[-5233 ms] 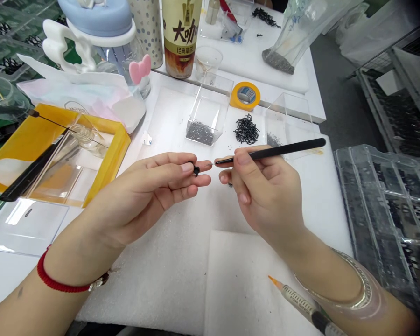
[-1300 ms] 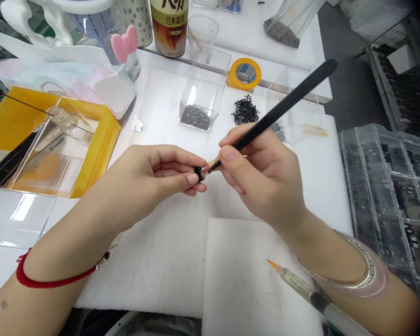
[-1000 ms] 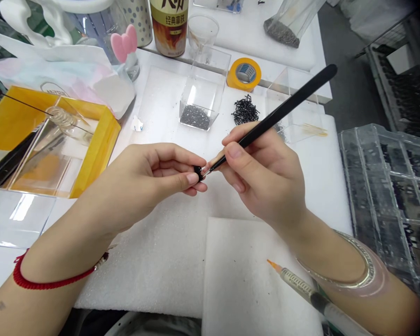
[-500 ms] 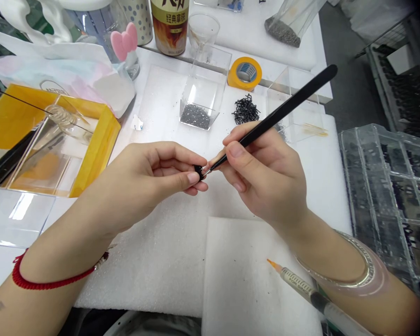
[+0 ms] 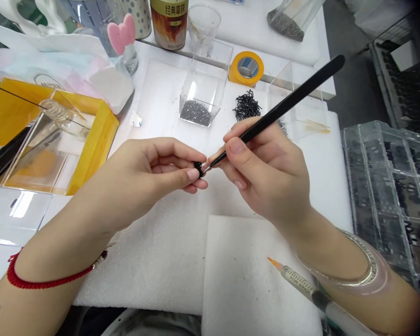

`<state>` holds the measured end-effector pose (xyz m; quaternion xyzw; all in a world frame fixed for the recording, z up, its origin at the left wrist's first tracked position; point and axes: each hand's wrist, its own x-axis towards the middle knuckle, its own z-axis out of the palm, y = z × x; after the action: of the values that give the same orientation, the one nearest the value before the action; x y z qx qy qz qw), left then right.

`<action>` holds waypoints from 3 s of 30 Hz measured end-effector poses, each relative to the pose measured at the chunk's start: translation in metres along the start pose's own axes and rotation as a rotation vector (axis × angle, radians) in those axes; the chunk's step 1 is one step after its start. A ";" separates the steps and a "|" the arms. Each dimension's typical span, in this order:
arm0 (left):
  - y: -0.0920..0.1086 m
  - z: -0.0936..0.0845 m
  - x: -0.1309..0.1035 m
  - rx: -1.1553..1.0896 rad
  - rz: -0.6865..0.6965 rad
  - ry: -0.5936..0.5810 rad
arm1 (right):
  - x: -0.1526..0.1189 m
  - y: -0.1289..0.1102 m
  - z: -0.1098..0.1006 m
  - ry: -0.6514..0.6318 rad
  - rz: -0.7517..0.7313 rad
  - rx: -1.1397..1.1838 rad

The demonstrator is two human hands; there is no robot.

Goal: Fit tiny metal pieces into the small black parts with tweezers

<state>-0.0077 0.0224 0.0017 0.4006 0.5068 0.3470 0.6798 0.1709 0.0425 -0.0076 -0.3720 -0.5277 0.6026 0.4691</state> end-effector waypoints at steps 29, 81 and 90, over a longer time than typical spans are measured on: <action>-0.004 -0.002 0.001 -0.037 0.002 -0.082 | -0.004 -0.003 0.000 -0.004 0.017 -0.125; -0.002 0.002 0.000 0.005 -0.018 -0.047 | -0.002 -0.002 -0.002 -0.003 0.024 -0.135; -0.001 0.002 0.001 -0.026 -0.029 -0.032 | 0.001 -0.009 -0.006 0.022 -0.030 -0.158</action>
<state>-0.0054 0.0227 0.0011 0.3899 0.4970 0.3372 0.6981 0.1776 0.0454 -0.0001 -0.4065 -0.5738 0.5480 0.4530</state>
